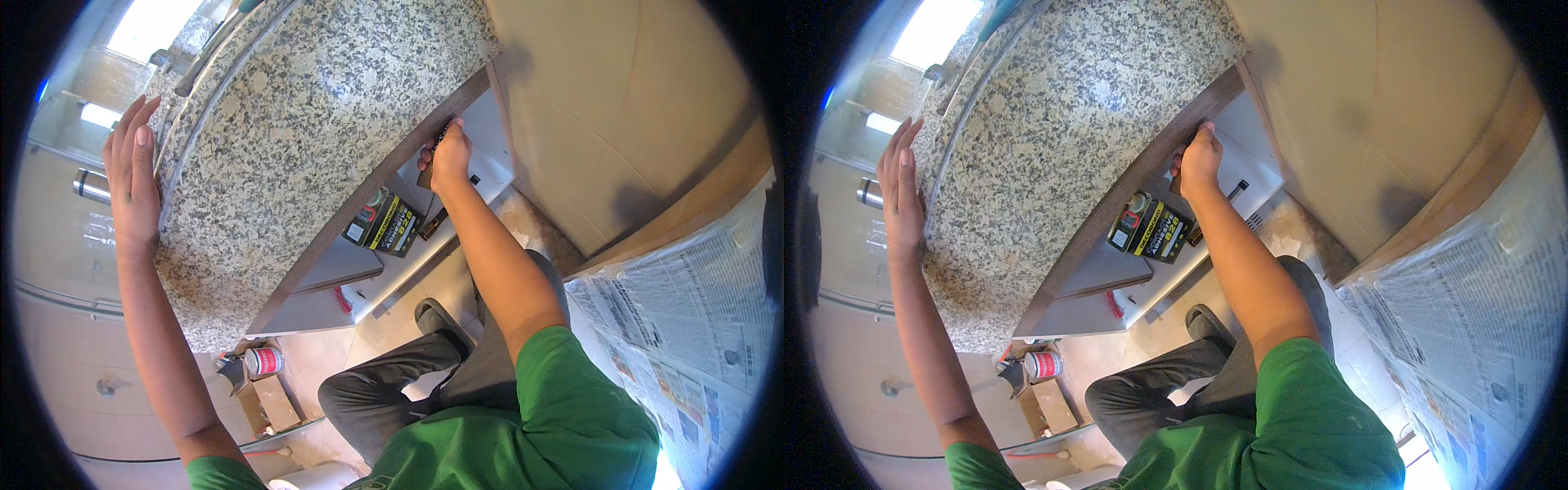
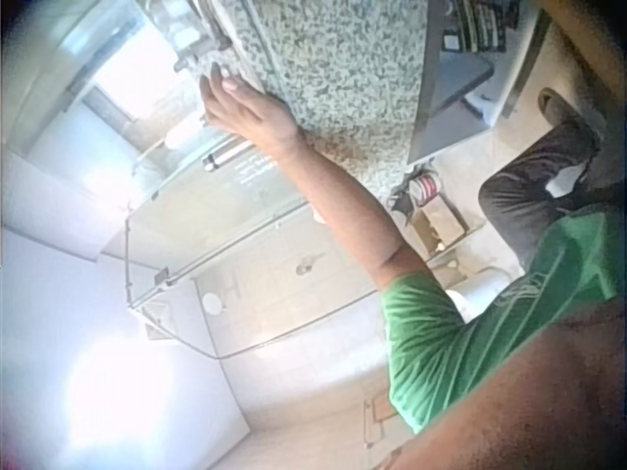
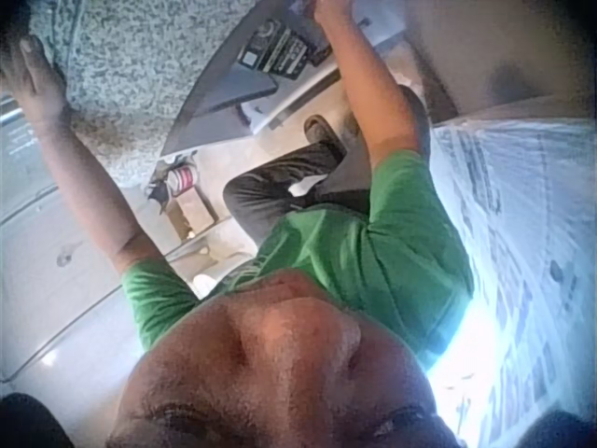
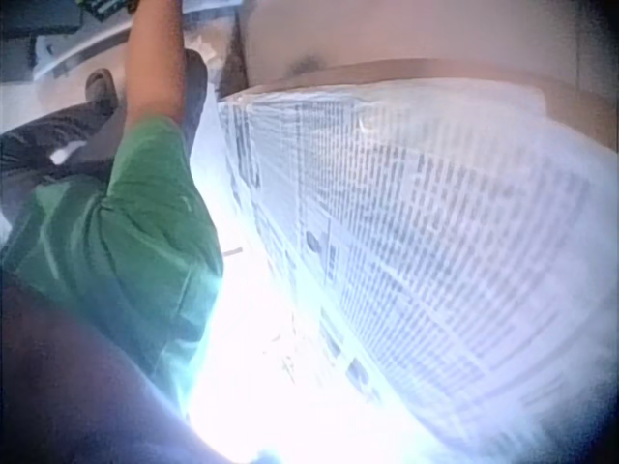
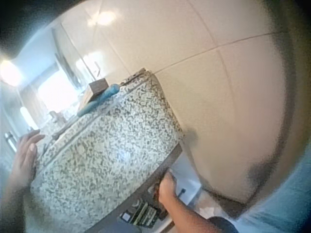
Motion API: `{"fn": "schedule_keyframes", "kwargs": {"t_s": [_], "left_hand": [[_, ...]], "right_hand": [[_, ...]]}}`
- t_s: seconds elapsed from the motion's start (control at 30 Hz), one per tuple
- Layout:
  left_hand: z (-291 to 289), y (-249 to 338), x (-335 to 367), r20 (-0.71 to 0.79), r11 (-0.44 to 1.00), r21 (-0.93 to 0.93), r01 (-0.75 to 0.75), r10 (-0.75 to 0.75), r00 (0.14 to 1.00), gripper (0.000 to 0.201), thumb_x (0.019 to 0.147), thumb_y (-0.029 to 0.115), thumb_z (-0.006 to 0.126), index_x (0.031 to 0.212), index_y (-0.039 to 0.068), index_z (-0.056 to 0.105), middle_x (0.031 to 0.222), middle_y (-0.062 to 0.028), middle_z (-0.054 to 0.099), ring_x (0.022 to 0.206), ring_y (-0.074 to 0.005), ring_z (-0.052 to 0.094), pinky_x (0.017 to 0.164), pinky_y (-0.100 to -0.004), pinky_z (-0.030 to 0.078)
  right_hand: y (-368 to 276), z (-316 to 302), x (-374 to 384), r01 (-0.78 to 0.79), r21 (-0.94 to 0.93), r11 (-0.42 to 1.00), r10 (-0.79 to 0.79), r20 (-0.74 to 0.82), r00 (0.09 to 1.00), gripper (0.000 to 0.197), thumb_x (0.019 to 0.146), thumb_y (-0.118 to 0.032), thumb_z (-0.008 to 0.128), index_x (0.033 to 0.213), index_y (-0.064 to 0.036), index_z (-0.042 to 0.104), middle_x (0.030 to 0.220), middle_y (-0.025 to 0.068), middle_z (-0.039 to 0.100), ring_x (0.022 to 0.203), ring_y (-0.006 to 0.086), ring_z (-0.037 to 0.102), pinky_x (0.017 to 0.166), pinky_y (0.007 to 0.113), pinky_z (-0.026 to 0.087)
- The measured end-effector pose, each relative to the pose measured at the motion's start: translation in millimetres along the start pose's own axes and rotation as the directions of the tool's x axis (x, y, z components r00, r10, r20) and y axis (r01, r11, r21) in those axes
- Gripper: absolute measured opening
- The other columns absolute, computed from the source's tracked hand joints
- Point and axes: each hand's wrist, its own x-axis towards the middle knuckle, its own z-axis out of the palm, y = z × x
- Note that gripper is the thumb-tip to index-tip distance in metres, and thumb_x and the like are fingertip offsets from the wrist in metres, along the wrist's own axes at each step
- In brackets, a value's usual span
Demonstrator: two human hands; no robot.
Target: The person sands the edge of a granite countertop with a sanding block and then uses a screwdriver to tighten screws under the vanity. The person works while sitting on the floor.
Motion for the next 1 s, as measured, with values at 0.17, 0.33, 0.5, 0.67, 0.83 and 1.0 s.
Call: {"fn": "schedule_keyframes", "kwargs": {"t_s": [0.17,0.33,0.5,0.67,0.83,1.0], "left_hand": [[2,0,0,-0.001,0.999,-0.031,0.017,-0.017,1.0,0.059,0.108,0.05,0.032,0.137,0.009,0.063,0.15,-0.0156,0.051,0.142,-0.0337,0.037,0.123,-0.0454,0.023],[2,-6,0,-0.001,1.0,0.0,-0.013,0.013,1.0,0.059,0.108,0.05,0.032,0.137,0.009,0.063,0.149,-0.0155,0.052,0.141,-0.034,0.037,0.122,-0.0462,0.023],[2,-1,4,-0.003,0.999,0.02,-0.03,0.03,1.0,0.058,0.109,0.049,0.032,0.136,0.009,0.063,0.149,-0.0154,0.052,0.141,-0.0343,0.037,0.122,-0.0458,0.022],[3,-1,4,-0.014,1.0,0.002,0.001,-0.001,1.0,0.057,0.109,0.048,0.032,0.136,0.008,0.063,0.149,-0.0155,0.052,0.142,-0.0337,0.037,0.122,-0.0451,0.022],[2,-1,3,-0.009,1.0,-0.001,0.012,-0.012,1.0,0.058,0.109,0.048,0.031,0.136,0.008,0.063,0.149,-0.0157,0.052,0.142,-0.0334,0.036,0.122,-0.045,0.022],[2,-1,2,-0.004,1.0,-0.004,0.003,-0.003,1.0,0.058,0.109,0.048,0.03,0.136,0.008,0.063,0.15,-0.0154,0.052,0.143,-0.0339,0.036,0.122,-0.0453,0.022]], "right_hand": [[-7,4,0,-0.042,-0.029,0.999,0.042,0.003,0.999,0.043,0.108,-0.047,0.035,0.096,-0.0083,0.049,0.069,0.007,0.048,0.05,0.0209,0.045,0.044,0.039,0.038],[-9,5,0,-0.055,-0.046,0.997,0.055,-0.001,0.998,0.043,0.108,-0.047,0.035,0.096,-0.0077,0.05,0.068,0.0074,0.048,0.049,0.0215,0.046,0.043,0.04,0.039],[-4,-5,5,-0.019,-0.02,1.0,0.02,0.061,0.998,0.045,0.108,-0.049,0.037,0.095,-0.0078,0.049,0.069,0.0079,0.05,0.048,0.0212,0.046,0.042,0.04,0.039],[-4,-13,-1,0.019,0.003,1.0,-0.019,0.057,0.998,0.046,0.108,-0.05,0.038,0.091,-0.0087,0.048,0.067,0.0076,0.051,0.047,0.0204,0.046,0.042,0.04,0.04],[-5,-12,1,0.043,-0.008,0.999,-0.042,0.045,0.998,0.045,0.108,-0.05,0.038,0.091,-0.0091,0.048,0.066,0.007,0.051,0.045,0.0201,0.046,0.041,0.039,0.04],[-3,-7,3,0.059,0.019,0.998,-0.06,0.03,0.998,0.045,0.108,-0.05,0.036,0.093,-0.0091,0.047,0.069,0.0076,0.049,0.047,0.0202,0.046,0.041,0.039,0.039]]}}
